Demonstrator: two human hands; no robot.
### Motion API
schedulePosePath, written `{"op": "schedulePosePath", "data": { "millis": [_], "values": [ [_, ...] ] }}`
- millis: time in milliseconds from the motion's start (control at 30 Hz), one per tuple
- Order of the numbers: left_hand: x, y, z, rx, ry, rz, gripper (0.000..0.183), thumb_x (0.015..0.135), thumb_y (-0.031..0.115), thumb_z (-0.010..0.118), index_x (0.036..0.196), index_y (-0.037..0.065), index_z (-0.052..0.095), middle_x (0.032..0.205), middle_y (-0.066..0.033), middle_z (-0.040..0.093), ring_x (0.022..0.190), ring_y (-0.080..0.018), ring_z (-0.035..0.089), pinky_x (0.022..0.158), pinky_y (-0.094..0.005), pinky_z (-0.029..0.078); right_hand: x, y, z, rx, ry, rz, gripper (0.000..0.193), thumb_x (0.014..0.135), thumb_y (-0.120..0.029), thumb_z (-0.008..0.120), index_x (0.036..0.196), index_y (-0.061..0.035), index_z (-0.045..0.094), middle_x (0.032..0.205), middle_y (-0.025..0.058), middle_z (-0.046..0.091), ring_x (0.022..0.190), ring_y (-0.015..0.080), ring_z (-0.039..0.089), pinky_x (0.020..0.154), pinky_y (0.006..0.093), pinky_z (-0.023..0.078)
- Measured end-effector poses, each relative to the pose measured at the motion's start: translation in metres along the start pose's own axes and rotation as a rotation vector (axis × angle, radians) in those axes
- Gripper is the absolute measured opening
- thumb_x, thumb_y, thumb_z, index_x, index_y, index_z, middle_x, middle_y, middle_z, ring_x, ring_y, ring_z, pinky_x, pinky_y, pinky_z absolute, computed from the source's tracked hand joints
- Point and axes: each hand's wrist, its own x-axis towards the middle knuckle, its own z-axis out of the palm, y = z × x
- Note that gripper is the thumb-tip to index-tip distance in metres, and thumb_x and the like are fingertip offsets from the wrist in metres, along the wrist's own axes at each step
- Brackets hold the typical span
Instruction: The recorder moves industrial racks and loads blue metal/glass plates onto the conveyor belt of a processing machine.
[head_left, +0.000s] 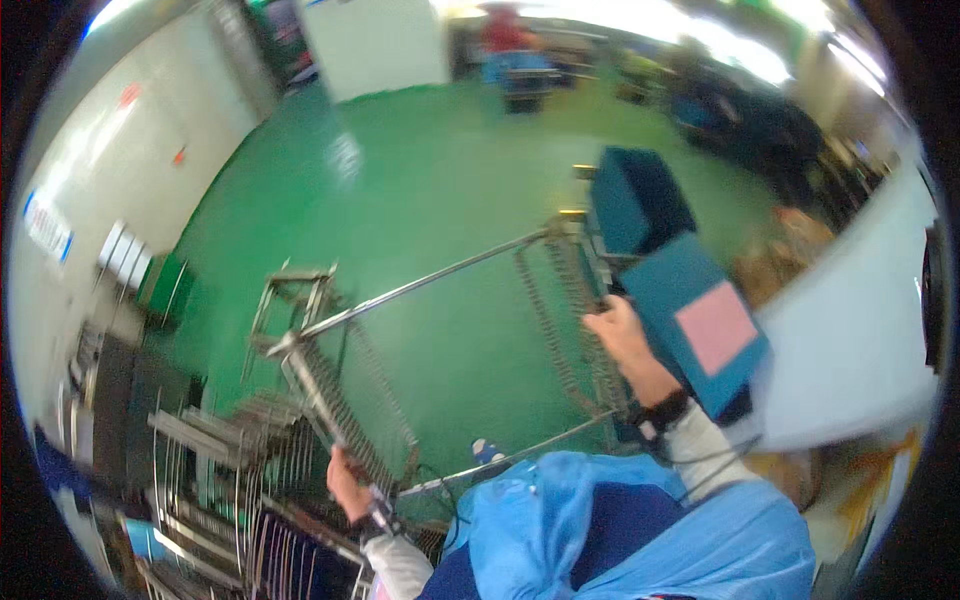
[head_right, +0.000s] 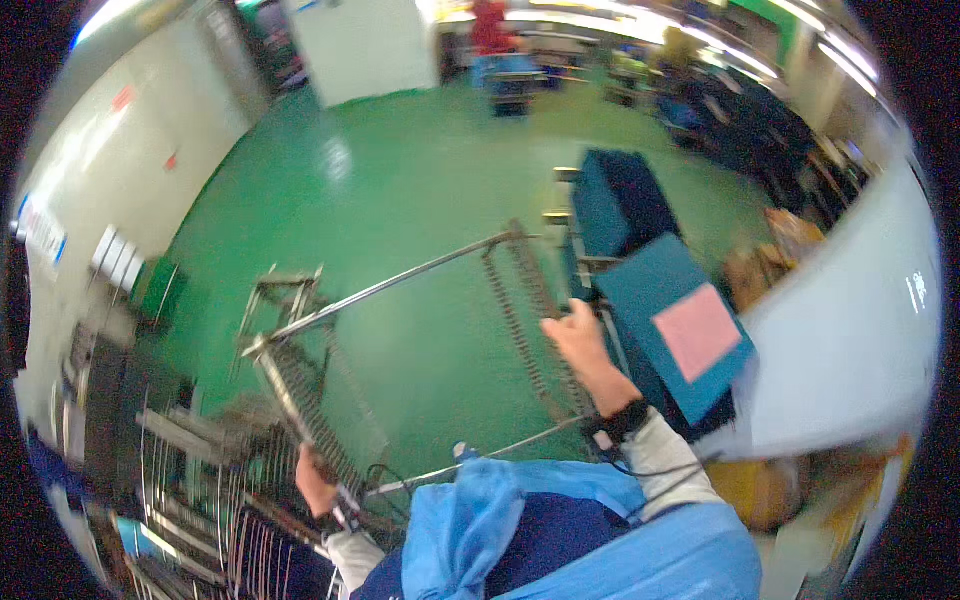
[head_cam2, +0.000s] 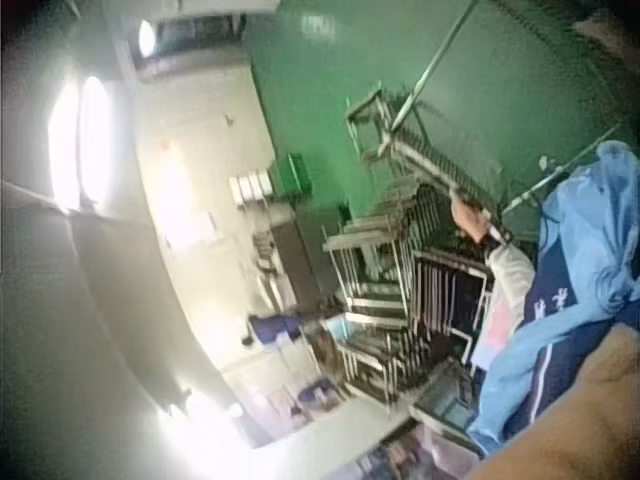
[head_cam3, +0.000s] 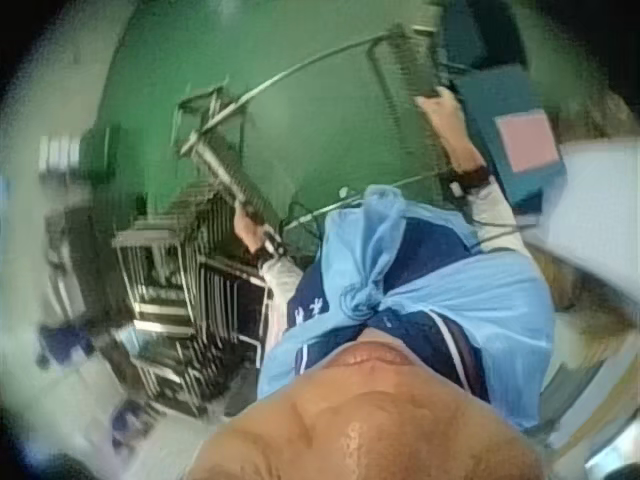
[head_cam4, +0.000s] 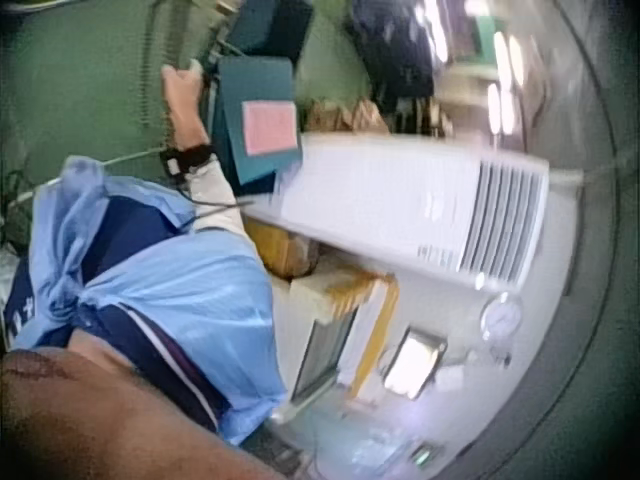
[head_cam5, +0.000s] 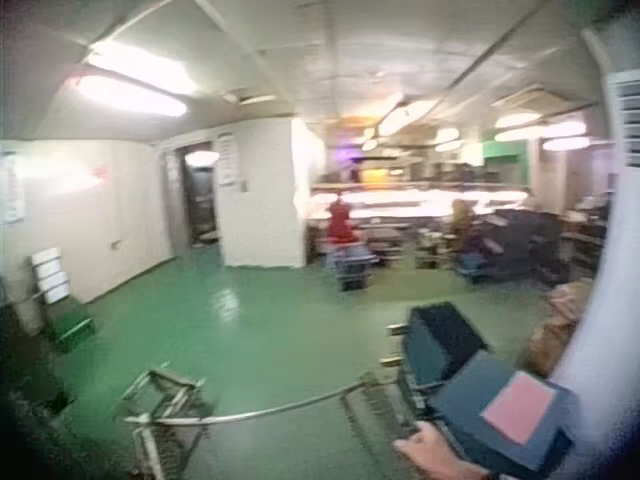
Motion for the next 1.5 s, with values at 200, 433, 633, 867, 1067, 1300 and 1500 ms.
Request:
{"op": "schedulePosePath", "data": {
  "millis": [200,433,633,867,1067,1300,1500],
  "values": [
    [0.058,0.028,-0.009,0.002,0.126,-0.062,0.024,0.09,0.026,0.064,0.074,0.008,0.061,0.064,0.0061,0.05,0.058,-0.0049,0.042,0.051,-0.0245,0.031,0.049,-0.015,0.079,-0.036,-0.126,0.153,0.071,0.082,-0.019,0.07,0.136,0.01,0.035,0.088,0.0076,0.062,0.08,0.0143,0.058,0.071,0.0283,0.046],
    [0.12,0.04,-0.019,-0.115,0.298,-0.096,0.029,0.088,0.027,0.067,0.067,0.012,0.053,0.062,0.0075,0.043,0.054,-0.0039,0.039,0.048,-0.0228,0.028,0.125,-0.039,0.205,-0.129,-0.263,0.207,0.071,0.083,-0.018,0.07,0.137,0.0095,0.032,0.077,-0.0015,0.053,0.065,0.0057,0.047,0.055,0.0217,0.035],
    [0.2,0.061,-0.021,-0.161,0.47,-0.12,0.033,0.087,0.026,0.068,0.063,0.013,0.049,0.061,0.0072,0.041,0.053,-0.0047,0.037,0.048,-0.0237,0.028,0.211,-0.058,0.352,-0.162,-0.434,0.125,0.077,0.082,-0.019,0.07,0.139,0.0106,0.028,0.082,0.0024,0.056,0.072,0.0091,0.051,0.063,0.024,0.041],
    [0.309,0.115,-0.015,-0.149,0.607,-0.088,0.034,0.087,0.026,0.068,0.063,0.012,0.048,0.062,0.0058,0.043,0.054,-0.0056,0.038,0.047,-0.0245,0.029,0.311,-0.103,0.53,-0.23,-0.592,0.05,0.078,0.081,-0.017,0.07,0.14,0.0101,0.027,0.09,0.0089,0.06,0.084,0.0145,0.056,0.074,0.0284,0.046],
    [0.37,0.129,-0.009,-0.281,0.712,-0.147,0.033,0.088,0.029,0.067,0.066,0.013,0.048,0.061,0.0056,0.042,0.054,-0.0065,0.037,0.048,-0.0262,0.029,0.36,-0.13,0.653,-0.348,-0.647,-0.195,0.072,0.079,-0.016,0.07,0.137,0.0068,0.034,0.089,0.0092,0.06,0.082,0.0155,0.056,0.075,0.0297,0.047],
    [0.491,0.105,-0.018,-0.188,0.784,-0.143,0.032,0.084,0.034,0.07,0.071,0.006,0.061,0.062,0.0022,0.05,0.056,-0.0094,0.043,0.052,-0.0283,0.034,0.391,-0.13,0.804,-0.288,-0.859,-0.112,0.073,0.079,-0.015,0.07,0.138,0.0073,0.032,0.086,0.0082,0.06,0.077,0.0138,0.056,0.067,0.0278,0.047],
    [0.615,0.115,0.017,-0.027,0.624,-0.199,0.041,0.081,0.039,0.07,0.066,0.003,0.06,0.063,-0.004,0.054,0.059,-0.013,0.046,0.055,-0.0348,0.038,0.368,-0.134,0.929,-0.168,-1.073,0.243,0.069,0.082,-0.008,0.068,0.136,0.0102,0.029,0.084,0.0076,0.057,0.064,0.0144,0.056,0.051,0.0248,0.048]
  ]
}}
